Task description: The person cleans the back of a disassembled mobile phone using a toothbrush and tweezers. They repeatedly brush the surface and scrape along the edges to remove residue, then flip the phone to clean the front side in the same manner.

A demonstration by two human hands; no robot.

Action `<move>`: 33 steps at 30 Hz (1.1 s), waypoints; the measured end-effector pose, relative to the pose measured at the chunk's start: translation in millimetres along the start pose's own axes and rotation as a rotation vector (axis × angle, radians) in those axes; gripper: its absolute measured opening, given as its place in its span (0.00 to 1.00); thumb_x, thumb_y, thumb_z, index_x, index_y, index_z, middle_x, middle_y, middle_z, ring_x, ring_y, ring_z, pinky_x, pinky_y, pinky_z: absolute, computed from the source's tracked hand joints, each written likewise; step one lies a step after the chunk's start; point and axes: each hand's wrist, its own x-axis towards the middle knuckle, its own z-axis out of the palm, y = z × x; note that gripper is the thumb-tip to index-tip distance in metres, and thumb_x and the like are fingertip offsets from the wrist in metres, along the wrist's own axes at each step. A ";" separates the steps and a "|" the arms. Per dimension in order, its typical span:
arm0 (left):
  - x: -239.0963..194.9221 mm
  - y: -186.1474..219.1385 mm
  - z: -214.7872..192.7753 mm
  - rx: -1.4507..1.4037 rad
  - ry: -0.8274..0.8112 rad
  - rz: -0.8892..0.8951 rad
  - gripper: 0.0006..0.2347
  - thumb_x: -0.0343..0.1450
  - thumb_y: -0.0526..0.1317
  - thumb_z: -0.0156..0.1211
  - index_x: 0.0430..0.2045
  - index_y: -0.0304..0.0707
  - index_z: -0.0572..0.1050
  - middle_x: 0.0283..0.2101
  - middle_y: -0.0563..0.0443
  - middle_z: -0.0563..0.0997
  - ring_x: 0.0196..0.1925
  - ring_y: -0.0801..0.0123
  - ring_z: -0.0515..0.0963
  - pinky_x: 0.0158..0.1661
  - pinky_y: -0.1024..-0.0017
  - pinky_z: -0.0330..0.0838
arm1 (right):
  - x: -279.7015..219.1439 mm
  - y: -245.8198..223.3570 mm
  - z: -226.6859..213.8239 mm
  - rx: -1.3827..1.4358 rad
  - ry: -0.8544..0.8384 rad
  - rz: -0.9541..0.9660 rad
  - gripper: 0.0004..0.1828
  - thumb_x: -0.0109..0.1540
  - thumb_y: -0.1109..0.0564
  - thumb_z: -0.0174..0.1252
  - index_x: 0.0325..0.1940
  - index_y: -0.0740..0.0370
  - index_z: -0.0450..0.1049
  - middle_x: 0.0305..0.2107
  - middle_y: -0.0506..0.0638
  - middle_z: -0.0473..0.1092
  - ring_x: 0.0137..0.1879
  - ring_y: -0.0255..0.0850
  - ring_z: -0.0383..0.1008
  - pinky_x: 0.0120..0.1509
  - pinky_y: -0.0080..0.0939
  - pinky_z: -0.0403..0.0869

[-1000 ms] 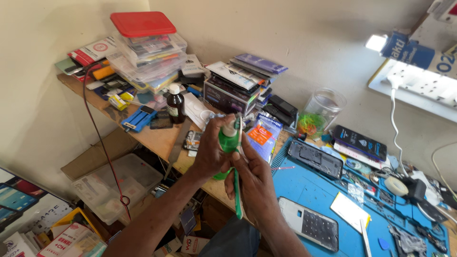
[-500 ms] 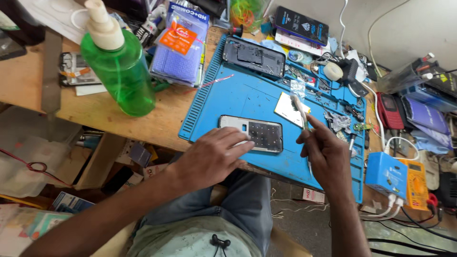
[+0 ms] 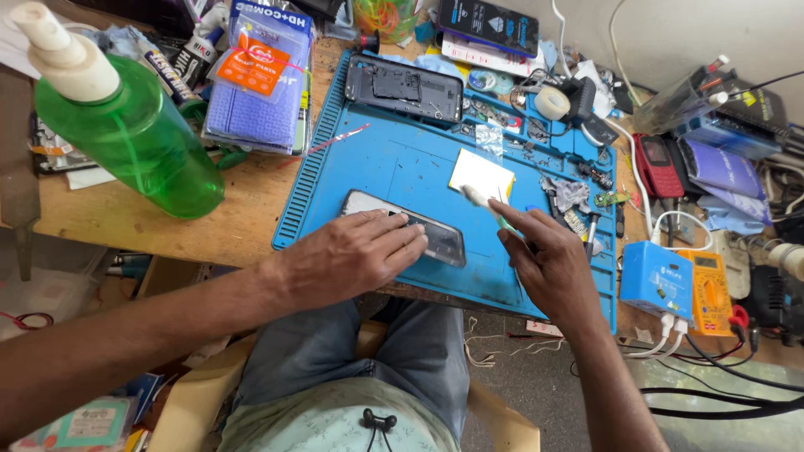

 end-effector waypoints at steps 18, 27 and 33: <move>-22.0 -6.9 1.4 -0.152 0.050 -0.005 0.14 0.73 0.38 0.55 0.51 0.37 0.76 0.61 0.45 0.78 0.65 0.56 0.76 0.64 0.59 0.69 | -21.2 5.3 29.9 -0.259 -0.091 -0.161 0.24 0.63 0.59 0.59 0.63 0.40 0.76 0.34 0.52 0.73 0.28 0.44 0.76 0.31 0.47 0.74; -23.0 -8.7 -0.9 -0.198 0.065 0.001 0.14 0.72 0.38 0.56 0.52 0.36 0.77 0.60 0.43 0.79 0.65 0.55 0.76 0.65 0.60 0.69 | 46.5 -48.8 64.2 -0.297 -0.104 -0.356 0.22 0.66 0.57 0.56 0.64 0.41 0.75 0.37 0.55 0.73 0.26 0.52 0.75 0.30 0.53 0.74; -23.3 -9.2 -0.6 -0.213 0.071 0.002 0.14 0.72 0.38 0.57 0.51 0.35 0.77 0.58 0.44 0.79 0.64 0.55 0.77 0.66 0.60 0.69 | 59.4 -51.0 75.0 -0.322 -0.148 -0.366 0.22 0.66 0.56 0.57 0.65 0.43 0.75 0.37 0.56 0.73 0.26 0.52 0.75 0.30 0.52 0.75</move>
